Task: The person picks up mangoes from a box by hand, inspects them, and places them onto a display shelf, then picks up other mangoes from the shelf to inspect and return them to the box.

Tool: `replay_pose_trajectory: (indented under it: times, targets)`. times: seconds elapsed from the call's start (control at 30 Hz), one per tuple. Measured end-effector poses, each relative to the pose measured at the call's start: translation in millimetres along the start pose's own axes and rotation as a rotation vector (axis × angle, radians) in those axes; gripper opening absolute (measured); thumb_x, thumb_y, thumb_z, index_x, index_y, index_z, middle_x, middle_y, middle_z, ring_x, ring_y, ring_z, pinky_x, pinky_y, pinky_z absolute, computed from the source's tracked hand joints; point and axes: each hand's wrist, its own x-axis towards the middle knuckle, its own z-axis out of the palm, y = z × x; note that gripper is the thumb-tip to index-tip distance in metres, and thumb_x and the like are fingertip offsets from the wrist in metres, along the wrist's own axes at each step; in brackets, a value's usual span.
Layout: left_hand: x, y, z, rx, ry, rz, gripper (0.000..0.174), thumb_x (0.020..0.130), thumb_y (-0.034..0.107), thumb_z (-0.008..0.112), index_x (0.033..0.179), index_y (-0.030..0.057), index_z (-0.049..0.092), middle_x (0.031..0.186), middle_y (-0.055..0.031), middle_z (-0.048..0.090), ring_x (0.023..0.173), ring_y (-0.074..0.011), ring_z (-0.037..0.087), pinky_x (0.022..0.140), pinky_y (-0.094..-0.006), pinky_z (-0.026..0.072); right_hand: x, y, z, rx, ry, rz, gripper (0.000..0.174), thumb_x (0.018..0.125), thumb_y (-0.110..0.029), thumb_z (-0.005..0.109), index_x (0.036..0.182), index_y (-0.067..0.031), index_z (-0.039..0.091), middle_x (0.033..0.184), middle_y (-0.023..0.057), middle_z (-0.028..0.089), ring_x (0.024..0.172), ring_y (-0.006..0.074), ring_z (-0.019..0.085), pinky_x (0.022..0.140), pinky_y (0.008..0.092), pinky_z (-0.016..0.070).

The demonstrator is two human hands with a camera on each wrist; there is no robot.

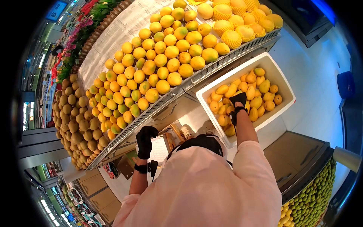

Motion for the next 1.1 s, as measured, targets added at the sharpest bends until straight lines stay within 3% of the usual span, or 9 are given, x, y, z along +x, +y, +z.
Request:
replay_pose_trajectory:
  times: [0.1, 0.2, 0.4, 0.57, 0.7, 0.8, 0.87, 1.03, 1.1]
  targets:
    - [8, -1, 4, -0.016, -0.010, -0.018, 0.031, 0.101, 0.021, 0.047, 0.088, -0.0019, 0.062, 0.079, -0.0064, 0.063, 0.067, -0.0125, 0.057, 0.062, -0.0257, 0.0460, 27, 27, 18, 0.235, -0.048, -0.205, 0.042, 0.072, -0.033, 0.075, 0.097, -0.0006, 0.064, 0.092, 0.0147, 0.067, 0.084, 0.0303, 0.066, 0.071, 0.0404, 0.0535]
    - [21, 2, 9, 0.000, -0.084, 0.094, 0.023, 0.097, 0.013, 0.049, 0.087, -0.0014, 0.064, 0.081, -0.0056, 0.064, 0.069, -0.0126, 0.057, 0.062, -0.0259, 0.0464, -38, 4, -69, 1.062, -0.250, 0.130, 0.049, 0.066, -0.016, 0.084, 0.104, 0.0000, 0.057, 0.088, 0.0097, 0.061, 0.080, 0.0244, 0.064, 0.064, 0.0375, 0.0569]
    - [49, -4, 29, -0.295, -0.162, 0.005, 0.027, 0.101, 0.023, 0.051, 0.100, -0.0018, 0.061, 0.083, -0.0065, 0.065, 0.072, -0.0114, 0.059, 0.066, -0.0255, 0.0483, -89, 17, -112, 0.875, 0.121, -0.686, 0.048, 0.079, -0.007, 0.075, 0.120, -0.0004, 0.051, 0.117, 0.0111, 0.053, 0.106, 0.0242, 0.058, 0.084, 0.0341, 0.0543]
    - [73, -2, 51, -0.279, -0.248, -0.010, 0.025, 0.101, 0.022, 0.050, 0.101, -0.0009, 0.061, 0.084, -0.0063, 0.066, 0.072, -0.0113, 0.061, 0.066, -0.0257, 0.0491, -120, -5, -156, 1.841, -0.687, -0.370, 0.050, 0.084, -0.011, 0.071, 0.127, -0.0021, 0.047, 0.120, 0.0130, 0.056, 0.112, 0.0277, 0.057, 0.088, 0.0391, 0.0539]
    - [89, 13, 74, -0.176, -0.341, -0.033, 0.025, 0.101, 0.023, 0.050, 0.100, 0.0006, 0.062, 0.082, -0.0047, 0.066, 0.070, -0.0102, 0.059, 0.064, -0.0249, 0.0481, -163, -41, -204, 0.469, 0.030, -0.879, 0.054, 0.085, -0.017, 0.071, 0.131, -0.0028, 0.046, 0.124, 0.0121, 0.057, 0.114, 0.0266, 0.058, 0.092, 0.0382, 0.0520]
    - [95, 20, 84, -0.052, -0.394, -0.042, 0.025, 0.100, 0.023, 0.050, 0.097, 0.0007, 0.061, 0.083, -0.0048, 0.064, 0.071, -0.0107, 0.059, 0.063, -0.0247, 0.0477, -178, -70, -217, 1.507, -0.576, -0.628, 0.054, 0.082, -0.015, 0.074, 0.128, 0.0003, 0.049, 0.118, 0.0098, 0.062, 0.110, 0.0194, 0.061, 0.093, 0.0318, 0.0498]
    - [98, 27, 91, -0.001, -0.406, -0.026, 0.023, 0.099, 0.023, 0.052, 0.098, 0.0022, 0.061, 0.082, -0.0032, 0.063, 0.072, -0.0101, 0.059, 0.063, -0.0243, 0.0475, -178, -71, -210, 1.007, -0.210, -0.917, 0.052, 0.085, -0.012, 0.071, 0.129, 0.0022, 0.048, 0.118, 0.0096, 0.062, 0.110, 0.0200, 0.060, 0.094, 0.0327, 0.0489]
    - [96, 36, 104, 0.102, -0.337, 0.091, 0.016, 0.095, 0.020, 0.060, 0.098, 0.0046, 0.060, 0.082, -0.0006, 0.061, 0.073, -0.0092, 0.057, 0.063, -0.0236, 0.0474, -189, -92, -212, 1.363, -0.525, -0.815, 0.055, 0.084, -0.011, 0.071, 0.131, 0.0008, 0.047, 0.120, 0.0095, 0.061, 0.111, 0.0200, 0.059, 0.097, 0.0331, 0.0469]
    - [99, 33, 109, 0.058, -0.342, 0.098, 0.016, 0.093, 0.018, 0.062, 0.103, 0.0053, 0.059, 0.087, -0.0010, 0.061, 0.074, -0.0085, 0.056, 0.064, -0.0233, 0.0476, -188, -97, -209, 1.042, -0.374, -0.897, 0.060, 0.085, -0.016, 0.071, 0.135, -0.0003, 0.043, 0.127, 0.0112, 0.057, 0.116, 0.0219, 0.056, 0.098, 0.0335, 0.0457]
